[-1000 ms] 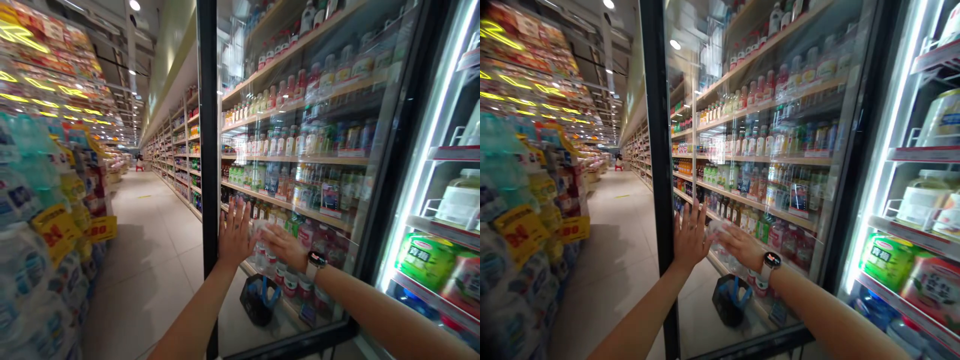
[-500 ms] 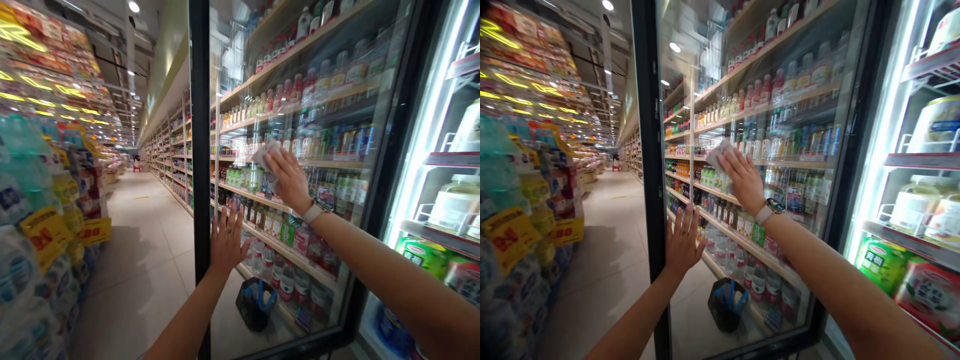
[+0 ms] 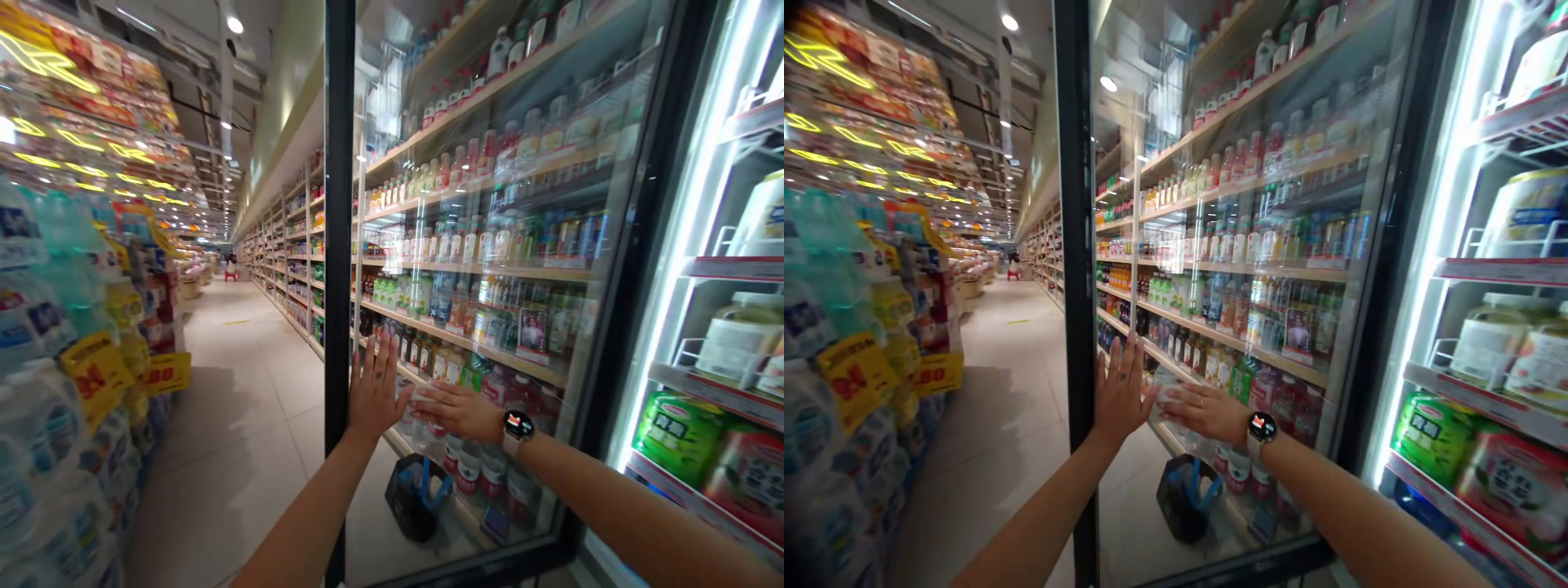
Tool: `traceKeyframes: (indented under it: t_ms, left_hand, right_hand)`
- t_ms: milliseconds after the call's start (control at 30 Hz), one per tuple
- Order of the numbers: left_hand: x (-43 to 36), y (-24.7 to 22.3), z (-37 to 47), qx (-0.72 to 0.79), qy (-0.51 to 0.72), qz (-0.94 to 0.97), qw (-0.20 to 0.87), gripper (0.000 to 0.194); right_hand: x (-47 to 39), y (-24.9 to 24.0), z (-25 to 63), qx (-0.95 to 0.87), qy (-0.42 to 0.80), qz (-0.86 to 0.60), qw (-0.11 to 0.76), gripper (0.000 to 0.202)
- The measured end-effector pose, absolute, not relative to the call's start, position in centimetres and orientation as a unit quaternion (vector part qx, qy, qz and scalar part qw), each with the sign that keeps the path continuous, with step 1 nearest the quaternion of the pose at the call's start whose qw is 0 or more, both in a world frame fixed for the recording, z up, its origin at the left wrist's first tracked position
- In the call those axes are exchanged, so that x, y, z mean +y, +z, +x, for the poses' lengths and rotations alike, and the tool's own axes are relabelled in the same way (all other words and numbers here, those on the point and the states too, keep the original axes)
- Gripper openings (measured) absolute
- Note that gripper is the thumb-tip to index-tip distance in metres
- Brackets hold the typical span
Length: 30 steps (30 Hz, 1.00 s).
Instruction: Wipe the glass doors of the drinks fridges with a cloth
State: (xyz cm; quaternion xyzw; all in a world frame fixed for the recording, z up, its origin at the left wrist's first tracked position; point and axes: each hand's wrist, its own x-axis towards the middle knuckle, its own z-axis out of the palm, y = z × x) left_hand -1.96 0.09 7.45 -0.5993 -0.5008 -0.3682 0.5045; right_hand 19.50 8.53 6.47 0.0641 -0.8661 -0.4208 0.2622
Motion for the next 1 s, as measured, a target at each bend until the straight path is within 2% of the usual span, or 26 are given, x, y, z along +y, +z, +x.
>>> traceKeyframes:
  t_ms: [67,133,267,333,400,567,667,733,833,1000]
  left_hand:
    - [0.0,7.5,-1.9,-0.507,-0.368,-0.606,0.491,0.073]
    - [0.0,7.5,-1.9,-0.513,-0.366,-0.608,0.484,0.074]
    - [-0.2,7.5,-1.9,-0.519,-0.365,-0.603,0.483,0.076]
    - [-0.3,7.6,-1.6,-0.519,-0.373,-0.599,0.483,0.076]
    - [-0.5,7.8,-0.7,-0.517,-0.386,-0.596,0.478,0.075]
    - [0.1,9.6,3.9,-0.444,-0.407,-0.637,0.481,0.076]
    - [1.8,10.9,6.5,-0.425,-0.394,-0.664,0.473,0.076]
    - [3.2,11.3,7.4,-0.430,-0.372,-0.677,0.467,0.075]
    - [4.9,11.2,7.5,-0.439,-0.344,-0.683,0.472,0.074]
    - [5.6,10.7,7.2,-0.446,-0.335,-0.685,0.468,0.073]
  right_hand:
    - [9.0,9.3,20.6,-0.862,-0.436,0.069,0.251,0.039]
    - [9.8,13.4,21.9,-0.851,-0.446,0.033,0.274,0.045]
    - [12.0,20.1,24.7,-0.780,-0.440,-0.128,0.426,0.060]
    - [12.9,20.9,25.4,-0.738,-0.426,-0.163,0.497,0.065]
    - [13.4,19.3,25.4,-0.729,-0.411,-0.153,0.525,0.069]
    - [12.8,8.6,24.9,-0.799,-0.380,-0.129,0.449,0.060]
    - [11.9,2.0,26.3,-0.849,-0.382,-0.102,0.351,0.050]
    - [11.5,-0.5,27.9,-0.866,-0.396,-0.085,0.294,0.046]
    - [11.6,0.1,30.4,-0.865,-0.419,-0.089,0.261,0.043]
    - [13.4,9.7,32.5,-0.831,-0.433,-0.161,0.311,0.050]
